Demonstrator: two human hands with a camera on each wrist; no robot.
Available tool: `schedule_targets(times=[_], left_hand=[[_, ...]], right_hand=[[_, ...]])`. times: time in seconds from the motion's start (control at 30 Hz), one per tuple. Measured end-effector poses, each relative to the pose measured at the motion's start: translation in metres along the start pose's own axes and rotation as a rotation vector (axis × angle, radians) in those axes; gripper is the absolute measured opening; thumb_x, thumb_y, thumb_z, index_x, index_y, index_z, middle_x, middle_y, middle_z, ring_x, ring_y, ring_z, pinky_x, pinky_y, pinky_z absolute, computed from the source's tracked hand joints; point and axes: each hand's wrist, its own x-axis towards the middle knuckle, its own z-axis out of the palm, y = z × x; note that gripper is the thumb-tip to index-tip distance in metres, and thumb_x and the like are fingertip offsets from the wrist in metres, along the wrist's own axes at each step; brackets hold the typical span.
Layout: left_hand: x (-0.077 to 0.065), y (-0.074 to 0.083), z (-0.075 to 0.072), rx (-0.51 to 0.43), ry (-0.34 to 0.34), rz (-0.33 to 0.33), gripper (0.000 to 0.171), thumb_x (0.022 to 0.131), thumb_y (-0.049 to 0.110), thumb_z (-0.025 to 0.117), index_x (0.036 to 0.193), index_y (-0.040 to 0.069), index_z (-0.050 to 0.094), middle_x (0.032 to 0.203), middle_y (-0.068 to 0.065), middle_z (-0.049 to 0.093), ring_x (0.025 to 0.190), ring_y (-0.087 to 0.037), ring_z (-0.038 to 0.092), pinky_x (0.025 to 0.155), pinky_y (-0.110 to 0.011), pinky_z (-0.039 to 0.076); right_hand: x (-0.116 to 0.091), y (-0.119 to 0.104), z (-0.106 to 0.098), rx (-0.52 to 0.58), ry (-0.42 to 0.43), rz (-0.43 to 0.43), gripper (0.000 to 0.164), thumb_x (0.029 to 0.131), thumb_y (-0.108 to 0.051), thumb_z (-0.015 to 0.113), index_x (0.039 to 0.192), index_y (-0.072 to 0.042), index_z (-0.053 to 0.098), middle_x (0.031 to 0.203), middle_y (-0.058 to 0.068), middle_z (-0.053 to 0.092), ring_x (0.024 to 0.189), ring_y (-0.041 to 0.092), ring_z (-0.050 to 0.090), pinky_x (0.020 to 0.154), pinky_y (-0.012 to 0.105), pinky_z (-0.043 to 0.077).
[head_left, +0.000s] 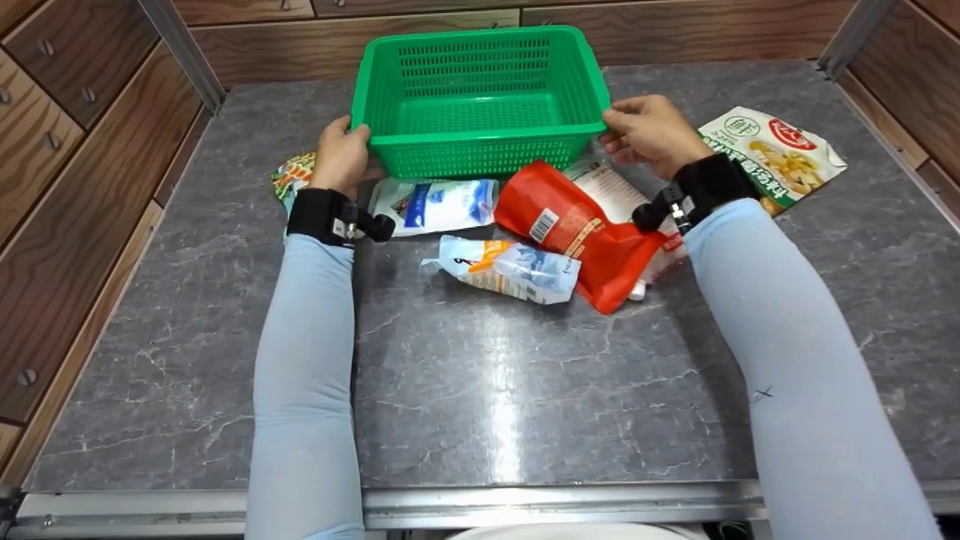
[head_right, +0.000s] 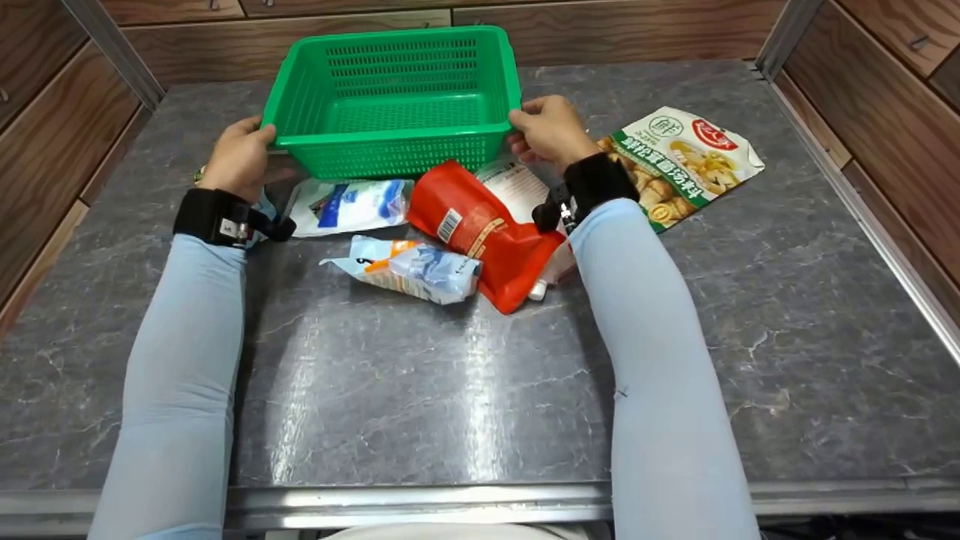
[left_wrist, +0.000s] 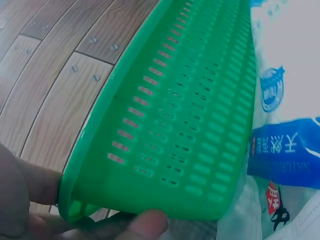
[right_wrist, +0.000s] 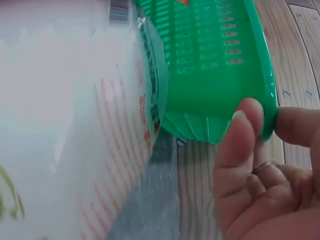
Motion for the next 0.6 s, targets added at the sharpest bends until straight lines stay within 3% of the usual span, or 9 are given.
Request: schedule_targets(times=[0.1,0.27,0.4,0.5,0.6], left_hand=[[-0.001,0.0,0.003,0.007,-0.018,0.034,0.046,0.099,0.021,0.035,0.143,0.014,0.026,0.137,-0.014,0.037,0.117,-0.026,0.047,0.091,-0.043,0.045],[-0.001,-0.004,0.008,0.001,-0.034,0.05,0.046,0.099,0.021,0.036,0.143,0.014,0.026,0.138,-0.011,0.038,0.119,-0.021,0.046,0.095,-0.038,0.043],[0.0,-0.006,0.014,0.023,-0.026,0.084,0.041,0.098,0.02,0.039,0.138,0.009,0.037,0.131,-0.012,0.046,0.112,-0.017,0.051,0.095,-0.035,0.043],[-0.003,-0.005,0.021,0.041,-0.029,0.103,0.036,0.098,0.02,0.041,0.131,0.007,0.046,0.113,-0.015,0.053,0.088,-0.019,0.056,0.082,-0.033,0.047],[-0.009,-0.001,0.029,0.056,-0.043,0.107,0.035,0.097,0.019,0.041,0.129,0.006,0.047,0.093,-0.013,0.051,0.064,-0.017,0.048,0.064,-0.031,0.044]], right_hand=[[0.001,0.001,-0.001,0.031,-0.001,-0.013,0.055,0.092,-0.024,0.052,0.139,-0.004,0.032,0.098,0.015,0.056,0.067,0.014,0.057,0.056,0.022,0.052],[0.002,0.004,-0.006,-0.013,0.005,-0.033,0.054,0.093,-0.024,0.05,0.14,-0.005,0.032,0.1,0.014,0.054,0.071,0.014,0.056,0.056,0.022,0.052],[0.001,0.007,-0.012,-0.038,0.01,-0.046,0.054,0.093,-0.026,0.05,0.14,-0.006,0.033,0.1,0.012,0.054,0.074,0.014,0.055,0.059,0.023,0.052],[-0.002,0.009,-0.019,-0.037,0.013,-0.058,0.056,0.093,-0.028,0.05,0.141,-0.007,0.031,0.103,0.012,0.052,0.076,0.014,0.053,0.06,0.022,0.052],[-0.005,0.012,-0.027,-0.033,0.014,-0.065,0.058,0.092,-0.028,0.051,0.142,-0.009,0.029,0.105,0.011,0.051,0.078,0.015,0.052,0.06,0.023,0.051]])
